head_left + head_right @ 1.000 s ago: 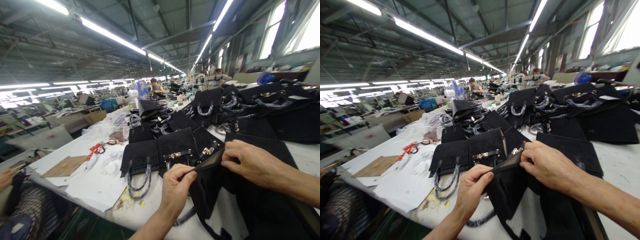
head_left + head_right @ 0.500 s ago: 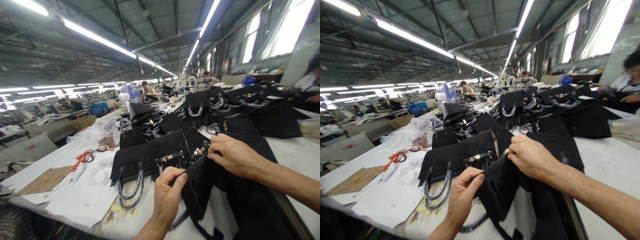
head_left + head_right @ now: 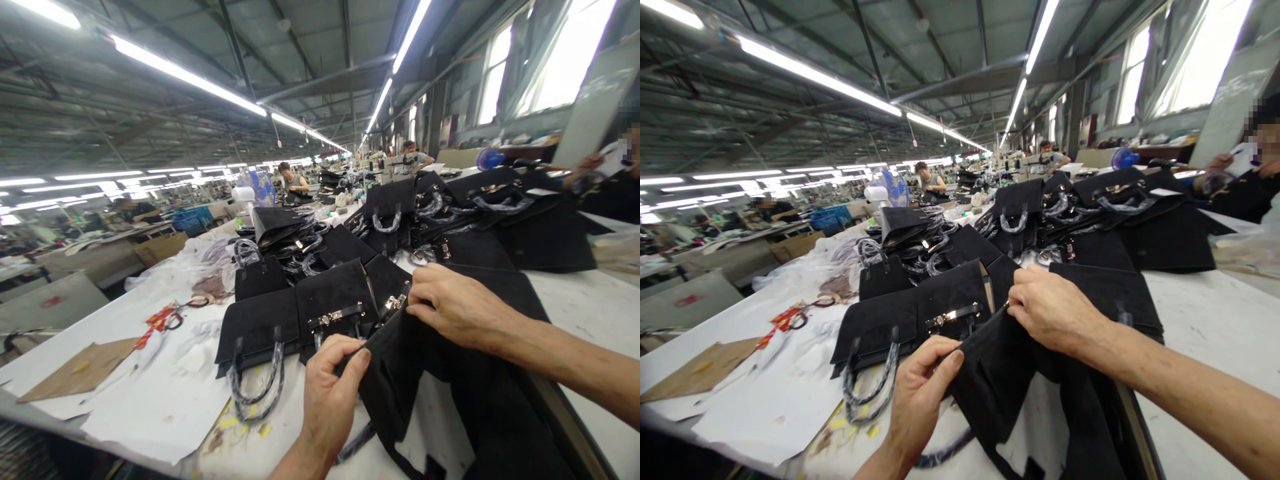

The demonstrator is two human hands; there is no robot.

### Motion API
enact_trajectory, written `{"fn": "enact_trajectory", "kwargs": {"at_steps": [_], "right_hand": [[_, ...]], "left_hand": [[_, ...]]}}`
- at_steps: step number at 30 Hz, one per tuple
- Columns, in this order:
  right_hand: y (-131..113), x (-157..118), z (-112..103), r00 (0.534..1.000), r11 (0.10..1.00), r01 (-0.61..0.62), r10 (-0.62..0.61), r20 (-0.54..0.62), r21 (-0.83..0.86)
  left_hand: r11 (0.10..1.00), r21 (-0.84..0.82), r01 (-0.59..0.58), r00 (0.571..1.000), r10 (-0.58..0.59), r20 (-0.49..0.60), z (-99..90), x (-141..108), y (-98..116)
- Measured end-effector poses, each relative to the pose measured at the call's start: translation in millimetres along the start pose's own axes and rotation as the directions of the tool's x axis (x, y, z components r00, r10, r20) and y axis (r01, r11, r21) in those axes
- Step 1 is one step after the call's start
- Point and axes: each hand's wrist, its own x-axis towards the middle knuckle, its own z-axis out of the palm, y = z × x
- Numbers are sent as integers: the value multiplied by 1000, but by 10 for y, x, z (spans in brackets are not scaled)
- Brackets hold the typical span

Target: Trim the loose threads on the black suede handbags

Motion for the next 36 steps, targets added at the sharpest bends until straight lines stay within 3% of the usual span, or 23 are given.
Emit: {"fn": "enact_trajectory", "kwargs": {"at_steps": [5,8,11,15,20,28,36], "right_hand": [[41,46,-8,994,994,104,-103,-31,19],[73,73,23,996,995,87,-87,-10,48],[74,86,49,998,998,55,-55,-2,43],[42,82,50,999,999,33,-32,-12,24],[33,72,51,1000,999,0,0,-5,37],[35,75,45,1000,997,2,0,-29,72],[316,-98,25,995,980,-80,89,-38,182]], "left_hand": [[1000,21,13,1000,-14,16,-28,-8,-19],[997,67,32,999,-34,36,-57,41,18],[979,203,11,997,-26,69,-66,182,134],[895,439,-76,976,-23,217,-44,416,290],[832,540,-125,964,-26,264,-14,555,290],[856,509,-86,916,-134,379,149,838,315],[878,476,-43,906,-167,389,207,907,230]]}}
